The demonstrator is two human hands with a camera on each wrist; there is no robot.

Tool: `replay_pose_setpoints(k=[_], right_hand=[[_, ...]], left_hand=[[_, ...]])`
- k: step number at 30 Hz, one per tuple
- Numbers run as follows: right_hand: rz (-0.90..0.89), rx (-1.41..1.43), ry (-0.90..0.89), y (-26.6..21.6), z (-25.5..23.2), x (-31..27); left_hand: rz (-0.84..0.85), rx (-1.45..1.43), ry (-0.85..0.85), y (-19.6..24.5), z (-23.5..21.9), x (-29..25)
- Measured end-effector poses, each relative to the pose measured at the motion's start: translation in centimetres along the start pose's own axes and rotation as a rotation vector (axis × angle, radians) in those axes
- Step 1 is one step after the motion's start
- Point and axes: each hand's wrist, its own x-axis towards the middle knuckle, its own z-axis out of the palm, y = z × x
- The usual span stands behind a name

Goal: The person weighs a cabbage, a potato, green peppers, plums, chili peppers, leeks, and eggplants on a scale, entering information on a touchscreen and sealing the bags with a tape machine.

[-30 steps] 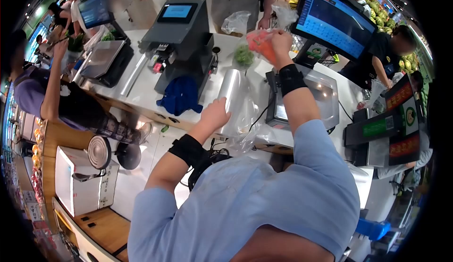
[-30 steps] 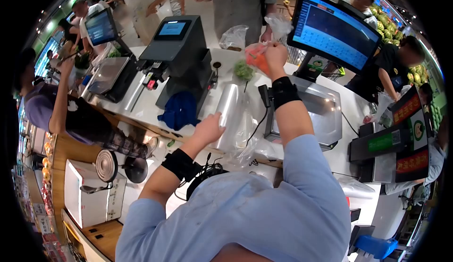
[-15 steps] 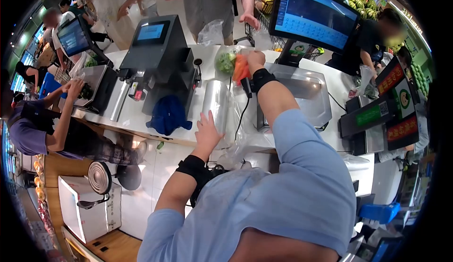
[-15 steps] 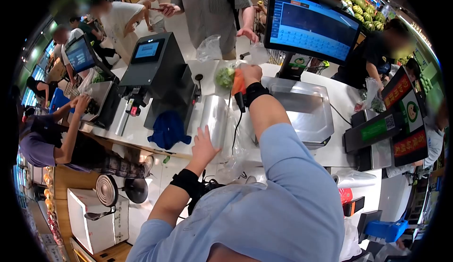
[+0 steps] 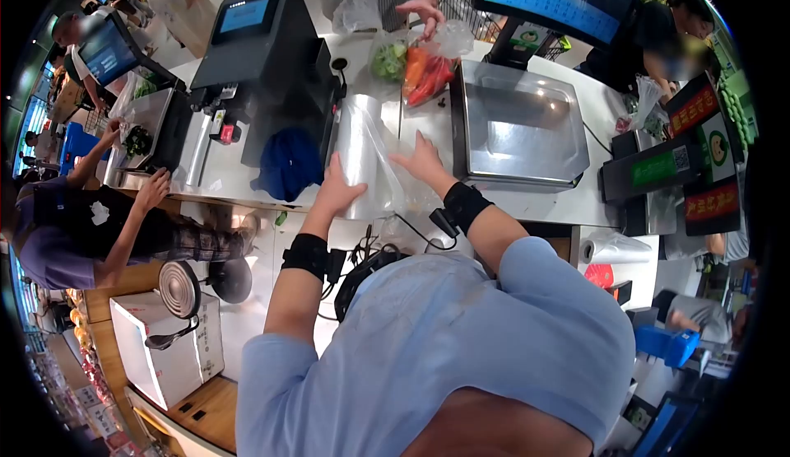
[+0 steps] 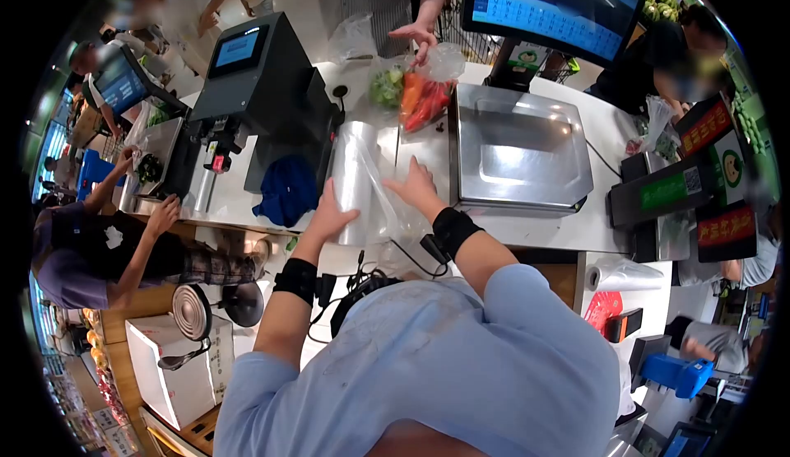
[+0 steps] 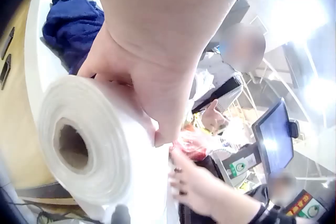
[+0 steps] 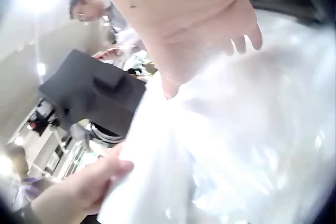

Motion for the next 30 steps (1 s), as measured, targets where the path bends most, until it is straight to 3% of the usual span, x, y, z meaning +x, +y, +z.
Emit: replay_pose_setpoints(k=[1, 3, 5, 7, 9, 10, 12, 13, 15, 16, 18, 21, 24, 27, 30], right_hand=[[0.011, 0.005, -0.007, 0.2, -0.2, -0.4], [0.140, 0.263, -0.640, 0.9, -1.6, -0.1], [0.076, 0.419, -0.600, 1.0, -2.0, -0.3], [0.023, 0.565, -0.548, 0.8, -3.1, -1.7], [0.015, 0.259, -0.235, 0.1, -5.4, -3.9], [0.040, 0.260, -0.234, 0.2, -6.4, -4.7], [0.084, 0.033, -0.779, 1.2, -7.8, -5.8], [0.102, 0.035, -0.783, 1.9, -7.6, -6.9], [-0.107, 0.301, -0.414, 2.3, -7.6, -8.5], [-0.092, 0.301, -0.413, 2.6, -7.7, -9.2], [0.372, 0.535, -0.408, 0.9, -10.9, -8.9], [0.417, 0.536, -0.301, 1.5, -11.7, -9.7], [0.479, 0.472, -0.308, 1.4, -13.7, -10.3], [0.499, 0.354, -0.227, 2.7, -12.6, -11.6], [0.480, 0.416, -0.199, 5.9, -9.6, -15.2]], left_hand=[[-0.007, 0.008, -0.009, -0.4, -0.3, 0.4], [-0.005, 0.079, -0.059, -1.8, -1.0, 2.1], [-0.010, 0.136, -0.157, -2.5, -1.8, 4.3], [0.054, 0.190, -0.067, -0.4, -2.1, 4.6], [-0.025, 0.243, -0.042, 2.2, -1.9, 5.1], [-0.097, 0.285, 0.003, 3.3, -1.6, 5.4], [-0.090, 0.363, 0.057, 5.0, -0.8, 6.0], [-0.088, 0.433, 0.130, 5.5, -0.5, 6.2], [-0.040, 0.505, 0.149, 6.4, -0.4, 7.0], [-0.019, 0.565, 0.162, 6.8, -0.3, 7.5], [0.015, 0.562, 0.197, 7.0, 0.1, 8.4], [-0.005, 0.571, 0.140, 7.5, 0.6, 8.7], [0.030, 0.549, 0.128, 7.0, 0.9, 9.0], [0.050, 0.557, 0.078, 7.0, 0.6, 9.1], [0.035, 0.553, 0.032, 7.9, 0.5, 9.3]])
